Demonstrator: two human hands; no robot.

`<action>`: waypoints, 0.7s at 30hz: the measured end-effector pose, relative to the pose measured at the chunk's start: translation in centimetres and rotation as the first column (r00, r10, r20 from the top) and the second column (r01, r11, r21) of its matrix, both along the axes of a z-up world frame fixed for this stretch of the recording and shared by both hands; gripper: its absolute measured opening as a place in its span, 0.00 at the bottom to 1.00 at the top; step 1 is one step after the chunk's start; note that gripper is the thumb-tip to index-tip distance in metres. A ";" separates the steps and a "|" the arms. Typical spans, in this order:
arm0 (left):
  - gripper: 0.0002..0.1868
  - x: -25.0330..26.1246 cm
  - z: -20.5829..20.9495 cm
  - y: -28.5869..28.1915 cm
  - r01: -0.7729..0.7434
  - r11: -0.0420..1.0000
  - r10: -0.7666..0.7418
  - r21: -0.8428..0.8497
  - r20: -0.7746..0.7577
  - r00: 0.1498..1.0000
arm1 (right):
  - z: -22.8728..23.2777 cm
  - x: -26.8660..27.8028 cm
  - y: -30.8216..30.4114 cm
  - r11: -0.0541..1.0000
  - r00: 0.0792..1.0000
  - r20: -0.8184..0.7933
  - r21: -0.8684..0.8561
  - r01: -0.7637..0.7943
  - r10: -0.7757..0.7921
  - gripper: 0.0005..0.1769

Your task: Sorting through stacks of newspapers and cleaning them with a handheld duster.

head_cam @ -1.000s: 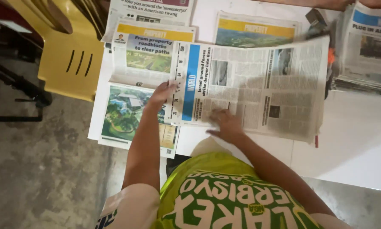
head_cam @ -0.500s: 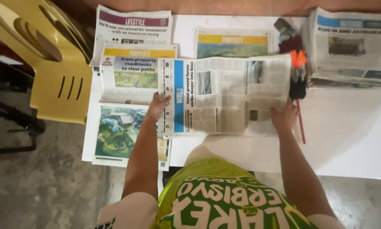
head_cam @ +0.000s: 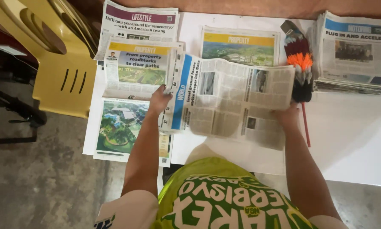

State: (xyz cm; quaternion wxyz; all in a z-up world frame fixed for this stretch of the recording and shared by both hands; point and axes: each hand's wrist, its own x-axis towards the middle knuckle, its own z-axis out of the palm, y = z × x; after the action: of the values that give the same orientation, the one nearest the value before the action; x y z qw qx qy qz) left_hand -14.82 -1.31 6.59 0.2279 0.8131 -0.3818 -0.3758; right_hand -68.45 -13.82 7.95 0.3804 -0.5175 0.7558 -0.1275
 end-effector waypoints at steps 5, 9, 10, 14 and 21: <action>0.27 -3.8 11.8 1.1 -0.096 0.871 0.024 -0.482 -0.152 0.988 | 3.3 0.9 -1.2 0.983 0.996 -0.018 -0.159 0.087 -0.091 0.46; 0.17 -2.2 14.0 1.2 -0.172 0.662 -0.043 -0.730 -0.266 0.963 | 11.4 1.0 0.3 0.698 0.936 0.351 -0.676 0.236 0.024 0.21; 0.16 -2.0 14.6 1.2 -0.204 0.571 -0.044 -0.795 -0.278 0.960 | 13.0 1.1 0.2 0.646 0.886 0.463 -0.686 0.335 0.032 0.21; 0.18 -2.0 15.2 1.8 -0.254 0.480 -0.107 -0.840 -0.343 0.933 | 16.7 2.3 1.9 0.559 0.905 0.408 -0.780 0.281 0.115 0.18; 0.16 -3.7 10.1 1.8 -0.333 0.597 -0.070 -0.730 -0.461 0.885 | 9.3 2.6 2.2 0.756 0.693 0.691 -0.562 0.336 0.206 0.26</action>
State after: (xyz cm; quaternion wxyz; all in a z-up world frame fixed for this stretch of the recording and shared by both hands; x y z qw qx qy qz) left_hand -18.55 0.46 16.67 0.6722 0.5453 -0.3823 -0.3235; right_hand -65.87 -11.64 17.26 0.4343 -0.4946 0.4709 -0.5874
